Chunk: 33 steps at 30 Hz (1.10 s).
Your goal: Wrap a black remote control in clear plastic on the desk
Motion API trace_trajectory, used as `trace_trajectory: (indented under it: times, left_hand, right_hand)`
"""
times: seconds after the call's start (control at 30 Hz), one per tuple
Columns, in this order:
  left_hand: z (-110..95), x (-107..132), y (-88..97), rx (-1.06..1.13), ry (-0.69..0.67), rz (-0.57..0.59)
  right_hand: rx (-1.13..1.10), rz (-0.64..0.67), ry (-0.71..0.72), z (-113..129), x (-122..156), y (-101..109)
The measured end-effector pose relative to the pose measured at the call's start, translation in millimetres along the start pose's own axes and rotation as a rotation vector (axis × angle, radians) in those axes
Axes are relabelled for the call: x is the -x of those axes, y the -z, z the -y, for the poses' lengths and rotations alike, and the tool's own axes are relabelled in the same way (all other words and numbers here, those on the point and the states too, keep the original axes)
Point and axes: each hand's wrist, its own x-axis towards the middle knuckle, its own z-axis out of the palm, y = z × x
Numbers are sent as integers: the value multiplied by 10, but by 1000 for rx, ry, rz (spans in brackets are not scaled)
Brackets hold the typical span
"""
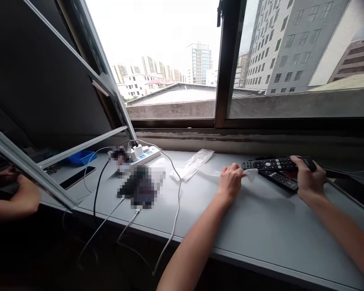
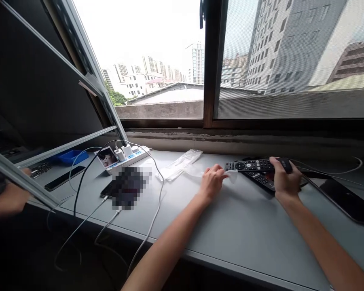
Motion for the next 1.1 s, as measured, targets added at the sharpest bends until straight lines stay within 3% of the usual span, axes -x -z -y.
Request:
trace_trajectory:
  times: [0.27,0.4,0.5,0.57,0.73,0.9,1.1]
  left_hand:
    - [55,-21,86,95,104,-96]
    - [61,-8,81,142,73,-102]
    - [32,5,77,160,29,-73]
    - [4,13,79,161,28,-52]
    - [-64,40,79,134,23,2]
    - [-87,59,73,156,29,26]
    - [-35,42,31,28,41,73]
  right_hand:
    - [-67,135,109,56,23,-28]
    - [-9,238,390,22,25,-33]
    - [125,206,716,29,53,-19]
    - [183,186,840,56,81,-1]
    - [282,220,985,130,148,38]
    - [313,347,1187,130,166,54]
    - [350,456,1285,124,158,86]
